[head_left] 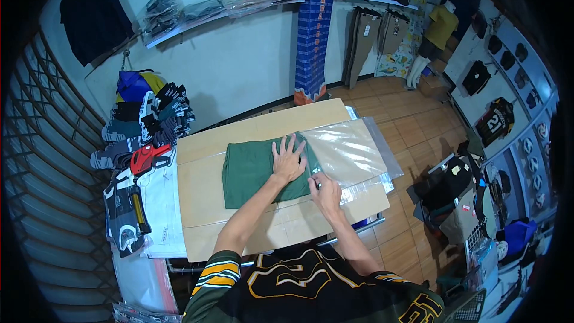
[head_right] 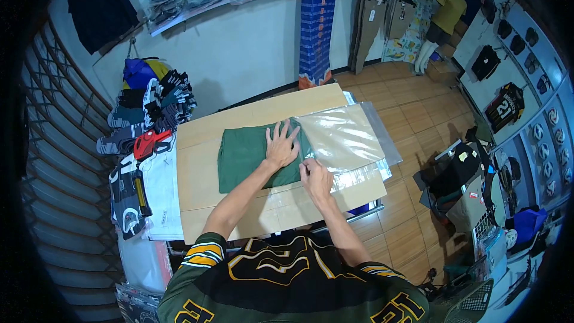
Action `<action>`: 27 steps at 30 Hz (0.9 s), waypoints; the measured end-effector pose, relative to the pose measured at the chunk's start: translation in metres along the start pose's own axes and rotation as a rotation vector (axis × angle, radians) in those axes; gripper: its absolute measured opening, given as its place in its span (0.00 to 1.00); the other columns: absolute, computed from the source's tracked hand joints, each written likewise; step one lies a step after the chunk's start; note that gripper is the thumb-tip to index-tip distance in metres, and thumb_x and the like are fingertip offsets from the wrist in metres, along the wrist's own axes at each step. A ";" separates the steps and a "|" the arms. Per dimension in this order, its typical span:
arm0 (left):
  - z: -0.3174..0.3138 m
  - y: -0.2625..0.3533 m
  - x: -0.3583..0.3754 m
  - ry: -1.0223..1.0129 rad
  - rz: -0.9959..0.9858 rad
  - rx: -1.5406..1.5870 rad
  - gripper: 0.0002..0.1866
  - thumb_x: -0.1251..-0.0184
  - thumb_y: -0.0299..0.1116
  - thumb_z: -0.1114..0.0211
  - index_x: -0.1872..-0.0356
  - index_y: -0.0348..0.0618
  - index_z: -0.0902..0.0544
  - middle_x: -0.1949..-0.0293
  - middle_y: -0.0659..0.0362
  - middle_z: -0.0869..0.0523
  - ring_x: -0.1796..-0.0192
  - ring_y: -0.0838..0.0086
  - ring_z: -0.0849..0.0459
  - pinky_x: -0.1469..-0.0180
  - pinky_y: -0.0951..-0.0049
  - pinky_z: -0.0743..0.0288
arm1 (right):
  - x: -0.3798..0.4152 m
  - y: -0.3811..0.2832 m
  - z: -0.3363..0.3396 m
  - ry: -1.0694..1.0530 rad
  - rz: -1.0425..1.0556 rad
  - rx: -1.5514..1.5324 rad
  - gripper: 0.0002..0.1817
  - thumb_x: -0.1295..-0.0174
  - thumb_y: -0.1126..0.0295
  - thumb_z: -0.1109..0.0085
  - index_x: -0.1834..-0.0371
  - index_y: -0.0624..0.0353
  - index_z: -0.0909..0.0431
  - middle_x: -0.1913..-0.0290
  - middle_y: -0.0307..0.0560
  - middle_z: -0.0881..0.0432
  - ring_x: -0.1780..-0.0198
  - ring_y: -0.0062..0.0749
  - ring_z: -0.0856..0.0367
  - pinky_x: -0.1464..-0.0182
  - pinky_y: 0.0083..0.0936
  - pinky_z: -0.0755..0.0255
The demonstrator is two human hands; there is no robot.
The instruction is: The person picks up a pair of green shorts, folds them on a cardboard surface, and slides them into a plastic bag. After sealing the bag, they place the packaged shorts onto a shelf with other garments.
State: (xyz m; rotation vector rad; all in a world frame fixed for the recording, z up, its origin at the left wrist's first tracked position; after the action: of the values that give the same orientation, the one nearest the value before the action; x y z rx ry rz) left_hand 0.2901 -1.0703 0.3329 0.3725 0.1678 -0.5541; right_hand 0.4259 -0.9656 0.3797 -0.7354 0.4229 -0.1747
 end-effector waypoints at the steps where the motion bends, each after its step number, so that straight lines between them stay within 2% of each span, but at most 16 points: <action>1: 0.001 0.002 0.001 0.013 0.011 0.010 0.32 0.32 0.48 0.42 0.27 0.56 0.27 0.20 0.48 0.42 0.19 0.44 0.48 0.23 0.29 0.60 | 0.003 0.002 -0.002 -0.008 -0.008 -0.001 0.08 0.38 0.66 0.33 0.64 0.60 0.15 0.67 0.54 0.14 0.67 0.55 0.15 0.64 0.45 0.23; 5: 0.005 -0.002 0.011 0.047 -0.028 0.117 0.29 0.30 0.48 0.40 0.29 0.55 0.25 0.22 0.46 0.38 0.20 0.46 0.46 0.23 0.32 0.59 | 0.012 0.002 0.002 -0.006 -0.021 -0.018 0.07 0.39 0.67 0.33 0.64 0.60 0.15 0.67 0.53 0.14 0.67 0.54 0.15 0.64 0.44 0.23; 7: 0.015 -0.005 0.027 -0.003 -0.093 0.285 0.28 0.30 0.48 0.37 0.31 0.54 0.23 0.24 0.46 0.34 0.20 0.48 0.44 0.22 0.34 0.58 | 0.017 0.005 0.004 0.008 -0.042 -0.043 0.07 0.39 0.68 0.33 0.65 0.60 0.15 0.68 0.53 0.14 0.67 0.53 0.15 0.64 0.44 0.23; 11: 0.052 -0.025 0.066 -0.017 -0.098 0.335 0.29 0.33 0.50 0.33 0.32 0.53 0.21 0.25 0.45 0.32 0.21 0.49 0.41 0.22 0.36 0.57 | 0.022 0.014 0.005 0.012 -0.050 -0.054 0.08 0.40 0.67 0.32 0.64 0.59 0.15 0.70 0.52 0.14 0.70 0.49 0.15 0.66 0.41 0.24; 13: 0.071 -0.043 0.086 -0.040 -0.026 0.154 0.37 0.38 0.59 0.31 0.30 0.55 0.23 0.23 0.46 0.35 0.20 0.48 0.44 0.22 0.34 0.58 | 0.024 0.013 0.007 -0.009 -0.079 -0.077 0.07 0.40 0.68 0.32 0.66 0.61 0.16 0.69 0.52 0.15 0.68 0.52 0.15 0.65 0.42 0.24; 14: 0.079 -0.049 0.094 -0.042 -0.019 0.150 0.37 0.38 0.59 0.31 0.30 0.55 0.23 0.23 0.46 0.35 0.20 0.48 0.44 0.22 0.34 0.58 | 0.023 0.012 0.007 -0.015 -0.078 -0.082 0.07 0.40 0.68 0.32 0.66 0.61 0.16 0.69 0.52 0.15 0.68 0.52 0.15 0.65 0.42 0.24; 16: 0.090 -0.072 0.111 -0.057 0.139 -0.032 0.46 0.45 0.68 0.30 0.27 0.58 0.26 0.21 0.49 0.39 0.18 0.47 0.49 0.22 0.32 0.61 | 0.024 0.010 0.008 -0.007 -0.077 -0.112 0.07 0.40 0.68 0.32 0.67 0.61 0.16 0.69 0.51 0.15 0.69 0.52 0.15 0.66 0.42 0.24; 17: 0.086 -0.081 0.118 -0.090 0.198 -0.008 0.50 0.48 0.73 0.32 0.24 0.60 0.30 0.19 0.51 0.42 0.17 0.47 0.53 0.23 0.29 0.64 | 0.024 0.010 0.007 -0.015 -0.073 -0.118 0.07 0.40 0.68 0.32 0.67 0.61 0.16 0.69 0.51 0.15 0.69 0.52 0.15 0.66 0.42 0.24; 18: 0.082 -0.083 0.122 -0.087 0.207 -0.013 0.50 0.48 0.73 0.32 0.24 0.60 0.30 0.19 0.51 0.42 0.17 0.47 0.53 0.23 0.29 0.64 | 0.024 0.010 0.005 -0.022 -0.078 -0.125 0.07 0.40 0.67 0.32 0.67 0.60 0.16 0.69 0.51 0.15 0.69 0.51 0.15 0.67 0.41 0.24; 23: 0.066 -0.060 0.114 -0.032 0.206 -0.016 0.50 0.47 0.71 0.31 0.24 0.59 0.30 0.20 0.51 0.41 0.17 0.47 0.52 0.23 0.28 0.64 | 0.024 0.010 0.004 -0.049 -0.080 -0.153 0.07 0.40 0.68 0.32 0.66 0.60 0.16 0.70 0.52 0.15 0.70 0.50 0.16 0.67 0.40 0.24; 27: 0.046 -0.022 0.088 -0.022 0.220 -0.005 0.50 0.46 0.71 0.32 0.24 0.58 0.31 0.20 0.50 0.40 0.18 0.47 0.52 0.23 0.28 0.66 | 0.021 0.015 0.006 -0.080 -0.050 -0.224 0.09 0.40 0.68 0.31 0.63 0.61 0.15 0.68 0.52 0.14 0.72 0.44 0.15 0.69 0.35 0.23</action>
State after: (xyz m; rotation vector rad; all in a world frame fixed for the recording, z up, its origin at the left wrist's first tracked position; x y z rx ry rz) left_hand 0.3549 -1.1476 0.3458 0.3743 0.1050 -0.3401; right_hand 0.4479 -0.9575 0.3667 -0.9710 0.3509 -0.1459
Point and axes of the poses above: each hand's wrist, its own x-axis away from the middle knuckle, its own z-axis out of the back of the hand, y = z × x, the point moved 8 cm from there along -x, towards the middle knuckle
